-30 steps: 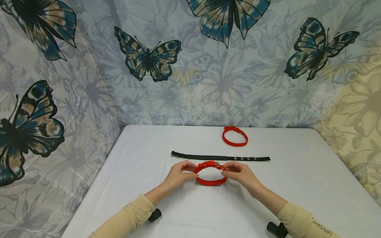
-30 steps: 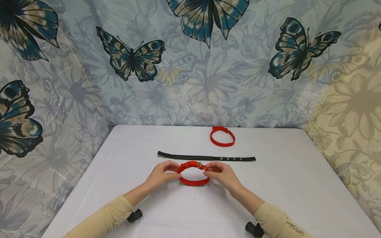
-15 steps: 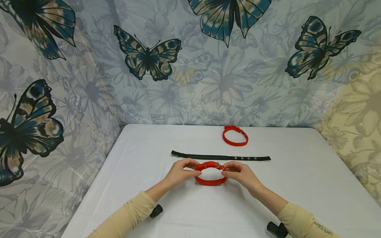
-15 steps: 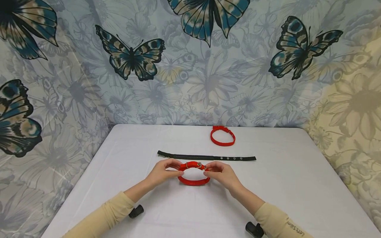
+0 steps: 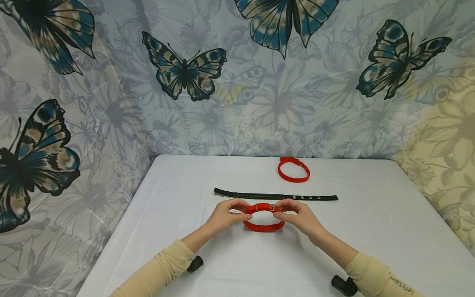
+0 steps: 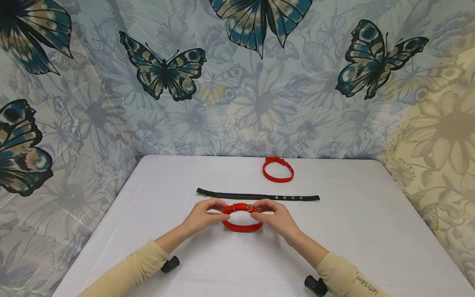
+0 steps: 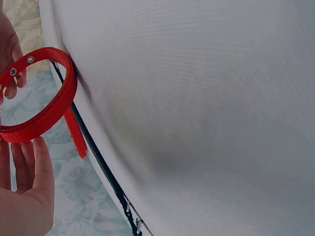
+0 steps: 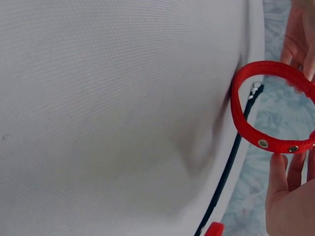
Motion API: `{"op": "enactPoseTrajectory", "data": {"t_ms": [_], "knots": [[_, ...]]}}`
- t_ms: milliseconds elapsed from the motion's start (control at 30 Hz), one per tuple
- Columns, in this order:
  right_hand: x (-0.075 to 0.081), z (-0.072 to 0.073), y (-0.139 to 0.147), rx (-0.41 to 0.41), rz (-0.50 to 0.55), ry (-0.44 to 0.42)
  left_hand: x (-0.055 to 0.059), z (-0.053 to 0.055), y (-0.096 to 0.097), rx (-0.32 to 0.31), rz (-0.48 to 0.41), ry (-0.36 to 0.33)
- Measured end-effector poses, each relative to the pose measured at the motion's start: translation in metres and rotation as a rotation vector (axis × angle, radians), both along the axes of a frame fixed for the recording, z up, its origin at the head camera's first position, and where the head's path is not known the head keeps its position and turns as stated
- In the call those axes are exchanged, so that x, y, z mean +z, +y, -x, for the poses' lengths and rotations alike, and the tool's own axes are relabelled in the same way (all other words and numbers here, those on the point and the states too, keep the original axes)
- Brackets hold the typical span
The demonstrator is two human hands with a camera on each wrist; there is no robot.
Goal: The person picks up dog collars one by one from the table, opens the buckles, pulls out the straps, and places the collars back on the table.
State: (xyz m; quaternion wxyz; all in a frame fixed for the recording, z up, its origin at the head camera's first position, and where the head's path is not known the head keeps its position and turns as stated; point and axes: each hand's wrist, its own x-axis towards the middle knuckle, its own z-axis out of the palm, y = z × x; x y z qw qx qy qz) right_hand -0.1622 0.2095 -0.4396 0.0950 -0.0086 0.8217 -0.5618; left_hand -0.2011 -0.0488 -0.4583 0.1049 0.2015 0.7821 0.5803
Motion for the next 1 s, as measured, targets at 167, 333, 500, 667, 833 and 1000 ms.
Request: {"op": "enactPoseTrajectory", "data": {"t_ms": [167,333,500,667,833,1000], "knots": [[0.001,0.000,0.000,0.002,-0.003,0.014,0.002,0.001,0.001,-0.016,0.025,0.036],[0.001,0.000,0.001,-0.004,-0.019,0.015,0.007,0.004,0.003,-0.071,0.039,0.134],[-0.002,0.001,0.001,0.006,-0.028,0.024,0.015,0.006,0.008,-0.102,0.059,0.176],[-0.002,0.001,0.000,0.016,-0.019,0.029,0.019,0.008,0.012,-0.110,0.091,0.191],[-0.002,0.001,-0.001,0.034,-0.040,0.039,0.018,0.009,0.013,-0.114,0.108,0.197],[0.002,0.001,-0.002,0.053,-0.050,0.067,0.018,0.010,0.013,-0.132,0.104,0.207]]}}
